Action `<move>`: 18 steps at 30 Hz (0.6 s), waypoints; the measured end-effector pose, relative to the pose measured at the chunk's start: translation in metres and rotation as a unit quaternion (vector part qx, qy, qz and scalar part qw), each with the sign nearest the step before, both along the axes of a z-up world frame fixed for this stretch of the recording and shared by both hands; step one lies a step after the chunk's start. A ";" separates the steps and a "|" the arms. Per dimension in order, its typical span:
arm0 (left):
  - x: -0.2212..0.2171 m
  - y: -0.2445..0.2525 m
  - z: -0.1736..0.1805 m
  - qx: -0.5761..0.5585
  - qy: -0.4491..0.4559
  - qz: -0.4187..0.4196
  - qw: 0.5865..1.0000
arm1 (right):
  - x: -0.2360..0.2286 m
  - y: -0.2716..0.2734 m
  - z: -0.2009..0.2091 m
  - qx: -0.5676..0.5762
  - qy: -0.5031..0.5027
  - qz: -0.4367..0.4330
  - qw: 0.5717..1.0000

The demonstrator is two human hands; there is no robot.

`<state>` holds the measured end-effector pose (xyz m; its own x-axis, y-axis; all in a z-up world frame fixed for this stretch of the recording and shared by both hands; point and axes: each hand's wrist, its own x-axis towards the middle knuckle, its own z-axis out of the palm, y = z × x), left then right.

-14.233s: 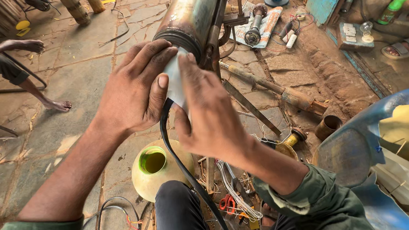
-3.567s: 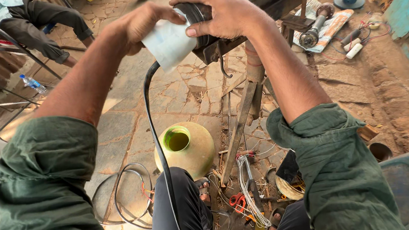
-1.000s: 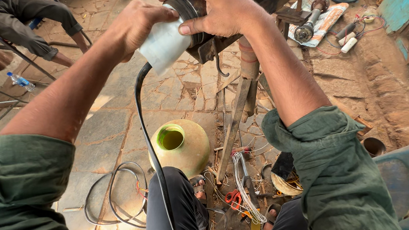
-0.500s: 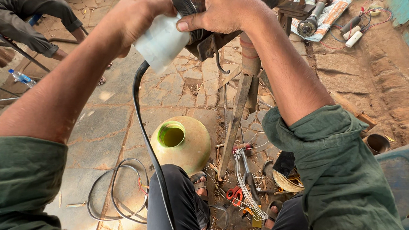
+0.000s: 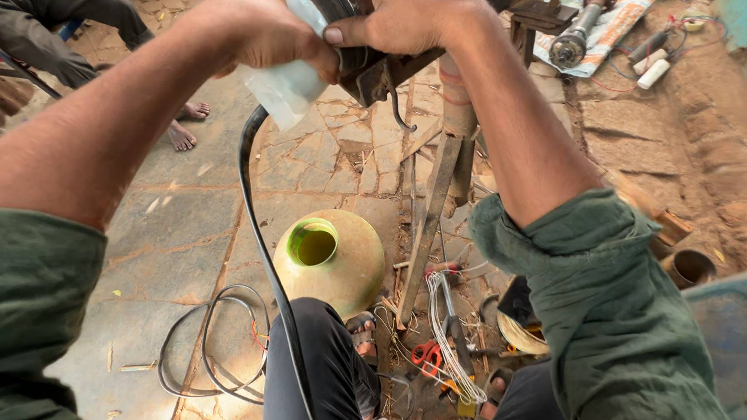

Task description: The person wraps a white insulating sheet around a metal pipe, then secures it with blue tape. They use a small brush to apply a substance to the pipe before wrapping. The task is performed while sitting on the ground in a workshop setting.

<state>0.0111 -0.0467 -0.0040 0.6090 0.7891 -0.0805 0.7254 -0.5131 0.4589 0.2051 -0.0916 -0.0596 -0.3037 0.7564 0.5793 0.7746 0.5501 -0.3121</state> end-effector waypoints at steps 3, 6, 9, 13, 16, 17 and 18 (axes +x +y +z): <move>0.010 -0.003 -0.002 0.094 0.025 0.003 0.995 | 0.007 0.012 -0.002 -0.098 -0.020 -0.086 0.991; 0.022 -0.006 -0.012 0.123 0.197 0.033 0.972 | 0.016 0.014 -0.010 -0.215 -0.026 -0.150 0.965; 0.016 -0.008 -0.014 0.146 0.182 0.037 0.972 | 0.016 0.015 -0.010 -0.198 -0.052 -0.139 0.969; 0.014 -0.005 -0.007 0.203 0.132 -0.026 0.970 | 0.019 0.005 -0.002 -0.066 -0.040 -0.062 0.995; 0.013 -0.005 -0.007 0.157 0.126 -0.069 0.977 | 0.016 0.000 0.001 -0.253 -0.020 -0.193 0.948; 0.011 -0.004 -0.005 0.117 0.100 -0.090 0.984 | 0.016 -0.001 0.002 -0.237 -0.011 -0.163 0.958; 0.009 -0.003 0.001 0.081 0.072 -0.110 0.988 | 0.017 0.000 0.004 -0.217 -0.002 -0.132 0.967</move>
